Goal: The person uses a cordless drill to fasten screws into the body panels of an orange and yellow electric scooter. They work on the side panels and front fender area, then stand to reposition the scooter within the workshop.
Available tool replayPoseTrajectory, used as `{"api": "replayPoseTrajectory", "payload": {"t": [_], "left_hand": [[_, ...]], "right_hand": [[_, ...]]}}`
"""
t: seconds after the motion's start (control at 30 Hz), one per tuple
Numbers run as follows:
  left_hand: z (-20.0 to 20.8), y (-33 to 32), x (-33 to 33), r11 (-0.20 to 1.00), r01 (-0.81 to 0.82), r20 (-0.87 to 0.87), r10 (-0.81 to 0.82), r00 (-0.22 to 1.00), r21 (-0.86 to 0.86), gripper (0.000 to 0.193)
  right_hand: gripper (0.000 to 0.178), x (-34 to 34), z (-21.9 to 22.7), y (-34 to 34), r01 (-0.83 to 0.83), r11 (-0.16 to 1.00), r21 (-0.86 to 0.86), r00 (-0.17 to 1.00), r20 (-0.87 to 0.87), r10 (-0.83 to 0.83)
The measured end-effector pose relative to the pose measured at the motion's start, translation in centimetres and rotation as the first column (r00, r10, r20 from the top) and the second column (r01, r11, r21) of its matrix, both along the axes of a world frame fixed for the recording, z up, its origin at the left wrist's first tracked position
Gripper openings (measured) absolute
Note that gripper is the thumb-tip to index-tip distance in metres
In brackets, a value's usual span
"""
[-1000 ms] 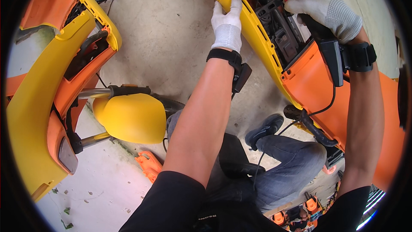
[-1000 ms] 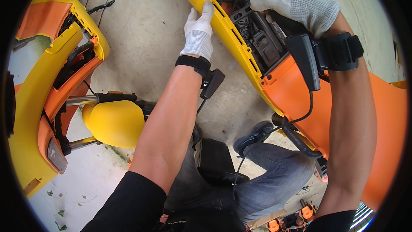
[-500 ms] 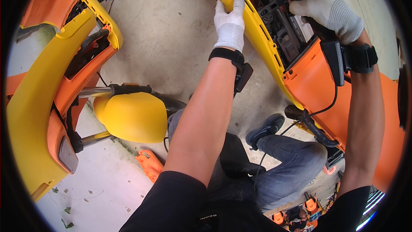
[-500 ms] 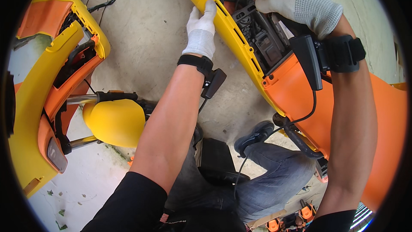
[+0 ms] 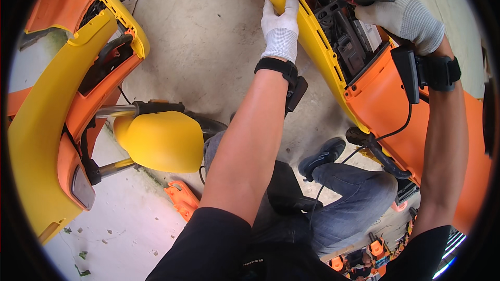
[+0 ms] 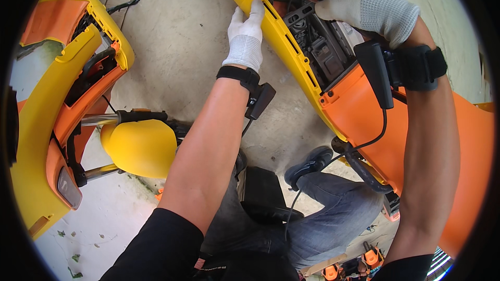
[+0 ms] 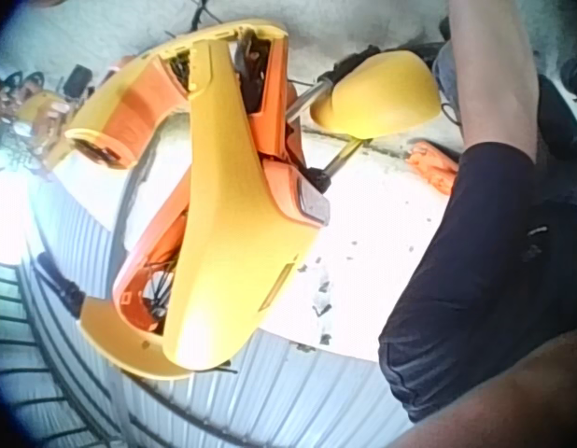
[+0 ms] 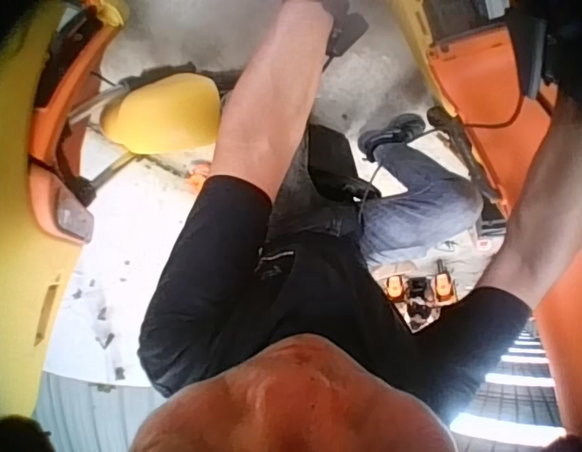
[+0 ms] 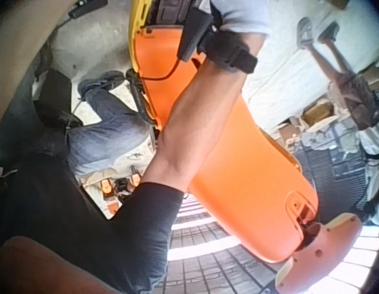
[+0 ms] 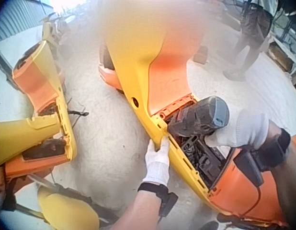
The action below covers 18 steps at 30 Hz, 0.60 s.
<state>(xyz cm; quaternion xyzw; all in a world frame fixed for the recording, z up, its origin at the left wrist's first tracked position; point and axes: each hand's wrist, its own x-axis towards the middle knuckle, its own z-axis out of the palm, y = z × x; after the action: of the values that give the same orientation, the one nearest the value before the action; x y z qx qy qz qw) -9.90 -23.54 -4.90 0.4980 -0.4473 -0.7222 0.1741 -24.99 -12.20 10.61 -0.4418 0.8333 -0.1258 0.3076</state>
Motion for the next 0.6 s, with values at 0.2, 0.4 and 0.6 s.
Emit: {"api": "replayPoseTrajectory", "payload": {"t": [0.2, 0.4, 0.6], "left_hand": [[0.1, -0.3, 0.2, 1.0, 0.003, 0.004, -0.003, 1.0, -0.01, 0.079], [0.4, -0.1, 0.4, 1.0, -0.023, -0.029, 0.023, 0.999, 0.012, 0.079], [0.1, 0.9, -0.8, 1.0, -0.012, -0.082, 0.015, 0.997, 0.026, 0.08]], "right_hand": [[0.034, 1.5, 1.7, -0.6, 0.02, 0.962, -0.271, 0.999, 0.044, -0.008], [0.041, 1.5, 2.5, -1.8, -0.145, 0.943, -0.298, 0.985, 0.05, 0.168], [0.037, 3.1, 7.4, 1.1, 0.017, 0.999, -0.05, 0.998, -0.058, -0.02]]}}
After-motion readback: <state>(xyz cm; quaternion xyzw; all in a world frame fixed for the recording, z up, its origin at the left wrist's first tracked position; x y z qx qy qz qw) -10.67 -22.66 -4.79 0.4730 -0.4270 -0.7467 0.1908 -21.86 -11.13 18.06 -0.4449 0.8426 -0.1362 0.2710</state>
